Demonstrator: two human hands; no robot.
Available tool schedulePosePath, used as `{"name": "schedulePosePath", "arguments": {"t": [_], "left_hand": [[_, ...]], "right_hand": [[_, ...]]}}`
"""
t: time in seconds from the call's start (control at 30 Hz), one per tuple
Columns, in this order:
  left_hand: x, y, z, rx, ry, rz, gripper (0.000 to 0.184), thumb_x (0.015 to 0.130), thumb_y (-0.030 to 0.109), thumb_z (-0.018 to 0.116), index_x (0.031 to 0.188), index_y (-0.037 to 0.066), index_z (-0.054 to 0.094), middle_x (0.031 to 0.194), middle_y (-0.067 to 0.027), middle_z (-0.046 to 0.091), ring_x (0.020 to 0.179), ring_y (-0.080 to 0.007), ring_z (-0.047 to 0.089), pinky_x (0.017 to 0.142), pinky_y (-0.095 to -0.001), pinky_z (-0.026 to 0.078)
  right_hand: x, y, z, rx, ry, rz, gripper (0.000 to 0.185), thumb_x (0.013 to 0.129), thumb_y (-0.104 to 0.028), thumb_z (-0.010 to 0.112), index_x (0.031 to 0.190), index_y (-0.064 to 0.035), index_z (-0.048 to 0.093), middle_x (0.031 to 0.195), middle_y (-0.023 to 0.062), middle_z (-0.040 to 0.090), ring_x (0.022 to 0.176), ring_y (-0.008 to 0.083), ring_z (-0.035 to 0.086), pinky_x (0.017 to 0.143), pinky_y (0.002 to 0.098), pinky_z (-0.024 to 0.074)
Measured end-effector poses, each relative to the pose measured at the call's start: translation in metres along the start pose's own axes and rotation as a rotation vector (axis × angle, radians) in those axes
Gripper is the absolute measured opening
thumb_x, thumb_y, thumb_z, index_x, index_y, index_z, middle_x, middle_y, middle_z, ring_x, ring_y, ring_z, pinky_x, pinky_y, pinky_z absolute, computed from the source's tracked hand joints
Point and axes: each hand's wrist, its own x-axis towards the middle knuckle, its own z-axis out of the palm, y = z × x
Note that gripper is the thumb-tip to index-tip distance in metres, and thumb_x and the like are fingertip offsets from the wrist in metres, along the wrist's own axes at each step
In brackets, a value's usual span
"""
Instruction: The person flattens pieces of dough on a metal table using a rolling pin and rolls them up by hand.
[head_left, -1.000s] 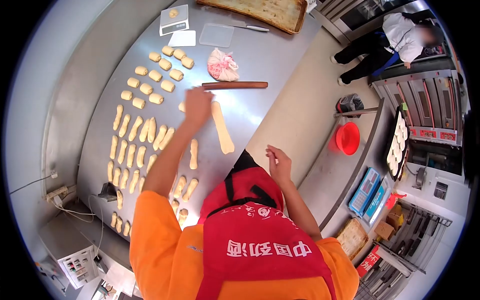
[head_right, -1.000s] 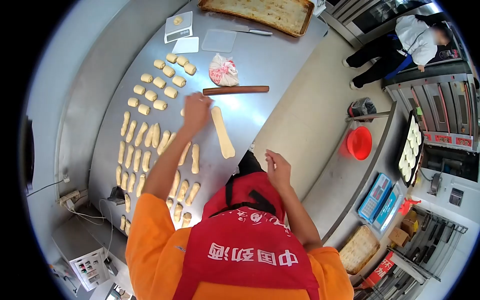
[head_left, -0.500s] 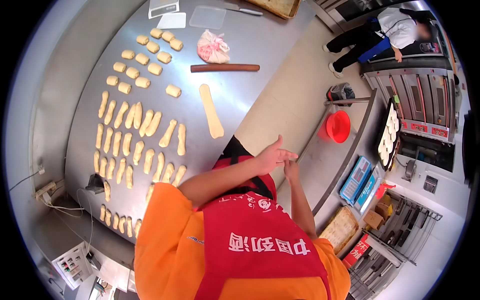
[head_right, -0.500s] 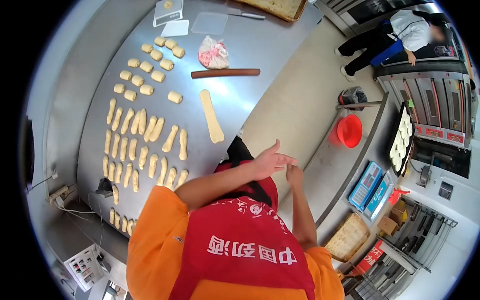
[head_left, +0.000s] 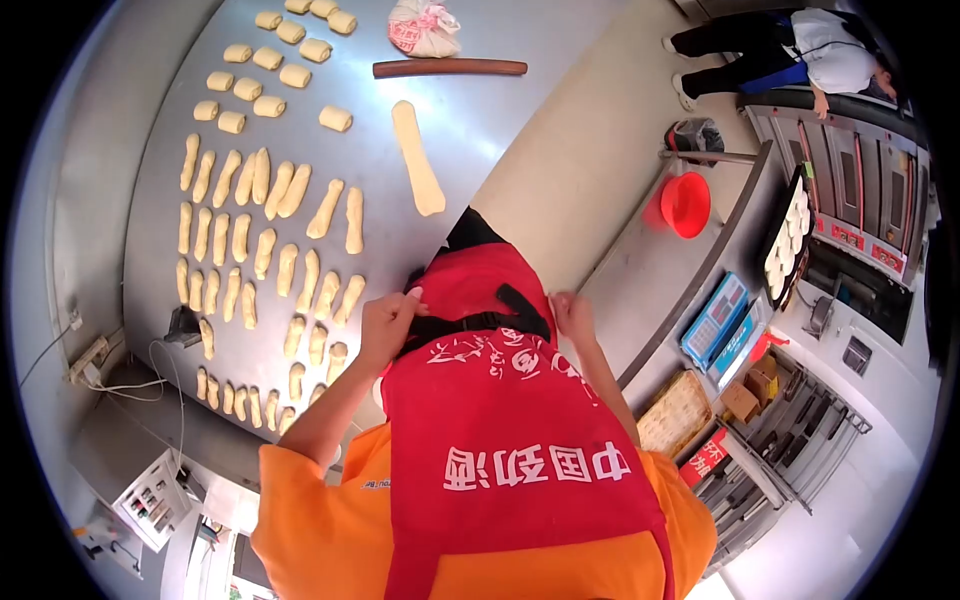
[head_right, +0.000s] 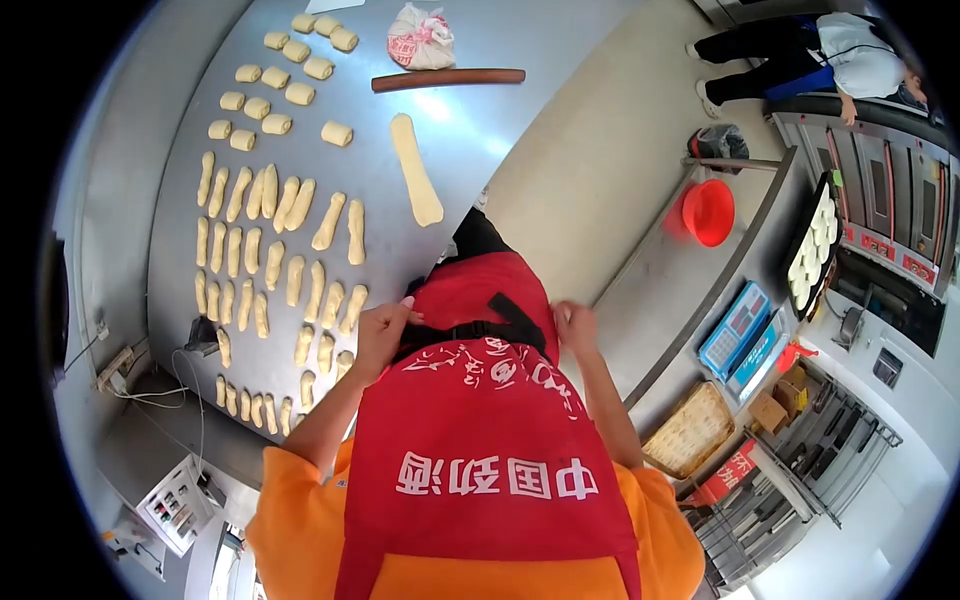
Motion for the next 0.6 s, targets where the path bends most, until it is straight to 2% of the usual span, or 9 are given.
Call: {"name": "schedulePosePath", "arguments": {"t": [0.03, 0.1, 0.13, 0.17, 0.2, 0.27, 0.43, 0.53, 0.6], "left_hand": [[0.001, 0.0, -0.003, 0.028, 0.099, -0.037, 0.031, 0.106, 0.029, 0.07, 0.099, -0.001, 0.076, 0.096, -0.0175, 0.077, 0.083, -0.0269, 0.074, 0.075, -0.0354, 0.057], [0.018, 0.006, 0.002, 0.227, 0.234, 0.172, 0.024, 0.104, 0.025, 0.073, 0.102, 0.001, 0.075, 0.098, -0.0168, 0.075, 0.085, -0.0286, 0.072, 0.074, -0.0381, 0.056], [0.027, 0.009, 0.007, 0.326, 0.301, 0.269, 0.021, 0.102, 0.023, 0.074, 0.104, 0.002, 0.074, 0.098, -0.0165, 0.074, 0.086, -0.0295, 0.072, 0.074, -0.0394, 0.056], [0.042, 0.012, 0.01, 0.364, 0.354, 0.399, 0.02, 0.101, 0.021, 0.074, 0.109, 0.003, 0.073, 0.106, -0.017, 0.072, 0.092, -0.0319, 0.07, 0.08, -0.0409, 0.056], [0.06, 0.013, 0.012, 0.403, 0.407, 0.526, 0.021, 0.099, 0.018, 0.074, 0.114, 0.004, 0.071, 0.114, -0.0175, 0.07, 0.099, -0.0344, 0.069, 0.085, -0.0424, 0.056], [0.097, 0.002, 0.014, 0.614, 0.468, 0.658, 0.037, 0.095, 0.01, 0.073, 0.129, 0.001, 0.066, 0.128, -0.0191, 0.063, 0.121, -0.0377, 0.061, 0.101, -0.0494, 0.05], [0.123, -0.012, 0.01, 0.871, 0.377, 0.731, 0.054, 0.096, 0.016, 0.071, 0.146, -0.001, 0.058, 0.142, -0.0183, 0.059, 0.14, -0.0373, 0.051, 0.119, -0.0547, 0.039], [0.114, -0.023, 0.006, 0.952, 0.296, 0.728, 0.058, 0.097, 0.021, 0.069, 0.149, -0.001, 0.057, 0.146, -0.0183, 0.057, 0.143, -0.037, 0.049, 0.124, -0.0539, 0.035], [0.11, -0.016, 0.004, 0.926, 0.306, 0.713, 0.058, 0.097, 0.023, 0.069, 0.148, -0.002, 0.058, 0.146, -0.0184, 0.057, 0.142, -0.0366, 0.049, 0.125, -0.0534, 0.034]], "right_hand": [[0.019, -0.02, 0.003, -0.193, 0.21, -0.063, 0.031, 0.106, -0.024, 0.067, 0.13, -0.0057, 0.075, 0.131, 0.0182, 0.074, 0.107, 0.0342, 0.076, 0.094, 0.043, 0.0577], [0.046, -0.093, 0.0, -0.004, 0.347, -0.282, 0.023, 0.103, -0.015, 0.071, 0.12, -0.0009, 0.076, 0.114, 0.0209, 0.073, 0.095, 0.036, 0.074, 0.089, 0.0443, 0.0594], [0.064, -0.114, 0.01, 0.025, 0.302, -0.386, 0.024, 0.099, -0.013, 0.072, 0.12, -0.0029, 0.076, 0.11, 0.0185, 0.072, 0.099, 0.0366, 0.071, 0.09, 0.0442, 0.0581], [0.078, -0.134, 0.021, 0.055, 0.251, -0.487, 0.025, 0.096, -0.011, 0.074, 0.121, -0.0048, 0.076, 0.106, 0.0161, 0.071, 0.102, 0.0373, 0.069, 0.092, 0.0441, 0.0568], [0.081, -0.166, 0.029, 0.005, 0.256, -0.621, 0.027, 0.095, -0.009, 0.073, 0.122, -0.0044, 0.075, 0.111, 0.0162, 0.07, 0.107, 0.0375, 0.068, 0.093, 0.0443, 0.0563], [0.101, -0.21, 0.047, -0.064, 0.253, -0.833, 0.032, 0.091, -0.006, 0.072, 0.123, -0.0031, 0.074, 0.119, 0.0162, 0.069, 0.113, 0.0378, 0.065, 0.095, 0.045, 0.0555], [0.129, -0.225, 0.069, -0.269, 0.226, -1.107, 0.043, 0.083, -0.003, 0.068, 0.126, 0.0022, 0.071, 0.125, 0.0163, 0.066, 0.121, 0.038, 0.062, 0.101, 0.0472, 0.0535], [0.124, -0.203, 0.071, -0.391, 0.275, -1.128, 0.046, 0.083, -0.004, 0.066, 0.128, 0.0036, 0.071, 0.126, 0.0159, 0.066, 0.126, 0.037, 0.062, 0.104, 0.0467, 0.0524], [0.121, -0.201, 0.076, -0.32, 0.265, -1.077, 0.047, 0.084, -0.005, 0.066, 0.129, 0.0032, 0.07, 0.128, 0.0157, 0.066, 0.128, 0.0363, 0.061, 0.105, 0.0461, 0.0522]]}}
